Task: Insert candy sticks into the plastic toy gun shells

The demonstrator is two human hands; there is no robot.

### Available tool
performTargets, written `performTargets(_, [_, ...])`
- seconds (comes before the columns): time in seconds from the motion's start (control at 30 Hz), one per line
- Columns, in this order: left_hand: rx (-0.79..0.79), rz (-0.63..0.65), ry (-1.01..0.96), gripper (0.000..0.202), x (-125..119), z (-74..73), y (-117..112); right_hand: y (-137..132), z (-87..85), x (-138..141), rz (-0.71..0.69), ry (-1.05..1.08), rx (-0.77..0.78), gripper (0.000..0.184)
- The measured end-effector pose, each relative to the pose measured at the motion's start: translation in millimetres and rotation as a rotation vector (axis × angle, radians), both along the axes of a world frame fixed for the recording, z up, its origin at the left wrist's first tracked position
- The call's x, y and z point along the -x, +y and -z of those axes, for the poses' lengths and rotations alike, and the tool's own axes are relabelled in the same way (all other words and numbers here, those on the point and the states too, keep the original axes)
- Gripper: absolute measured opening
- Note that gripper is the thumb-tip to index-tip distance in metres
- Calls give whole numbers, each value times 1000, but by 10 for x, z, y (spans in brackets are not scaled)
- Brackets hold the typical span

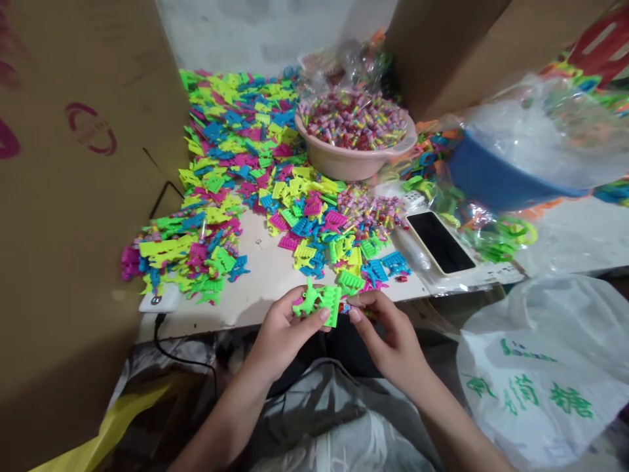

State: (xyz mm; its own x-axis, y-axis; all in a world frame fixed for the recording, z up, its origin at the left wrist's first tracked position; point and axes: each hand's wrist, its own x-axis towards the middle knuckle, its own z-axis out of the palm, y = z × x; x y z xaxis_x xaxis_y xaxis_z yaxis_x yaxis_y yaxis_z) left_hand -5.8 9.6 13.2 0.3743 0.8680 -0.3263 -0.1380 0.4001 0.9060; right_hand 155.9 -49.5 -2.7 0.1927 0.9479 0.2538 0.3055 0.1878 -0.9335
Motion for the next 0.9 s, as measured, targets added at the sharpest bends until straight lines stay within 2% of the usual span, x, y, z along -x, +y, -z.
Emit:
performTargets(0.13, [23,25,-54,35,11,13,4,21,-23,-44,-79,64,47,21])
performTargets(0.3, [119,85,-116,34,24,59,28,50,49,-58,-192,319,136,32])
performTargets(0.47, [96,85,-91,32,17,77,10,36,97,-46,-252,410,176,35])
performTargets(0.63, [15,58,-14,33,4,68,-69,-41,105,-56,-207,261,106,31])
performTargets(0.9, [-118,105,292,27,26,-83,-142,-117,31,-20,-139,-164,-49,15])
